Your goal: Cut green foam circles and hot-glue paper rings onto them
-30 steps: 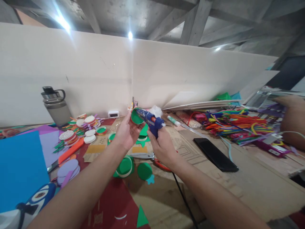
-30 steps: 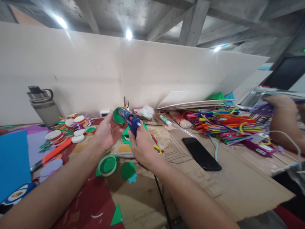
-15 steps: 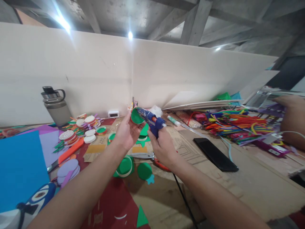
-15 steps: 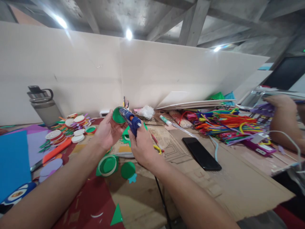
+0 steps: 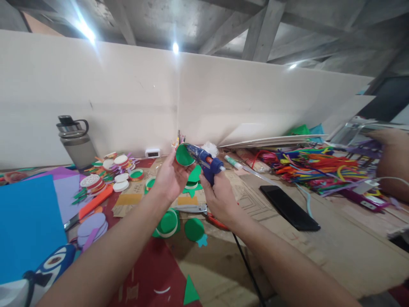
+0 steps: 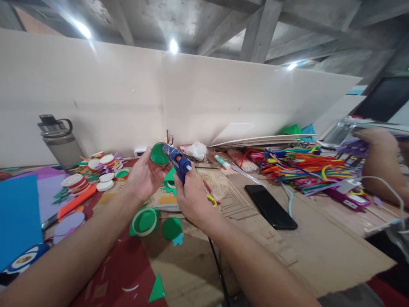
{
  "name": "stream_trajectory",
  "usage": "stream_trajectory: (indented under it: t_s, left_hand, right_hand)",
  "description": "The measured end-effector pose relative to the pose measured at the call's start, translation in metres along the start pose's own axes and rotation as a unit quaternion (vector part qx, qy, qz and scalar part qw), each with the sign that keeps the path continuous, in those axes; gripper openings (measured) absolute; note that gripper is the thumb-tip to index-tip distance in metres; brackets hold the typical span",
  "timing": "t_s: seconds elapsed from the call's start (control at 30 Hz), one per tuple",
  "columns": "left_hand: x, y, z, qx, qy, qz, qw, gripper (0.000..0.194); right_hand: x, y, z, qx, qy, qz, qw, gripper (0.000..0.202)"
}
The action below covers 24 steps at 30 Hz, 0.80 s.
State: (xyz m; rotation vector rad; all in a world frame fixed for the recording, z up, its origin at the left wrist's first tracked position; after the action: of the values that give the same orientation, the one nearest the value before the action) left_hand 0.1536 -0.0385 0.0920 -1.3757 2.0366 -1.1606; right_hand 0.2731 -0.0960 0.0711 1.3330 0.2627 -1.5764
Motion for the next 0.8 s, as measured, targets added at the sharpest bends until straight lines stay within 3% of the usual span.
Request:
stream_trajectory:
  t_s: [0.53, 0.8]
  left_hand:
    - [0.0003, -0.0024, 0.0020, -0.023, 0.016, 0.014, 1.000, 0.030]
    - [-0.0011, -0.0001, 0.0016, -0.032, 0.000, 0.022, 0.999, 0.026]
  right_hand:
    - [0.0020, -0.0029, 0.0026, 0.003, 0.040, 0.022, 0.999, 0.031]
    - [0.0013, -0.0012, 0.0022, 0.017, 0.028, 0.002, 0.999, 0.034]
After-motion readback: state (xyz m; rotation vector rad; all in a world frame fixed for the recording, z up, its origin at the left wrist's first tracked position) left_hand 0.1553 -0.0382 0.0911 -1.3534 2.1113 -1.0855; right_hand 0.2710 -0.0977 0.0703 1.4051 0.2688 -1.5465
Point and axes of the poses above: each hand's wrist, its own x-axis away from the middle knuckle, its own y-axis out of the back of the hand, z = x × y, the point moved 3 cm from there along -x, towards the middle knuckle, and after that the axes turned 15 degrees about y, right-handed, at the moved point
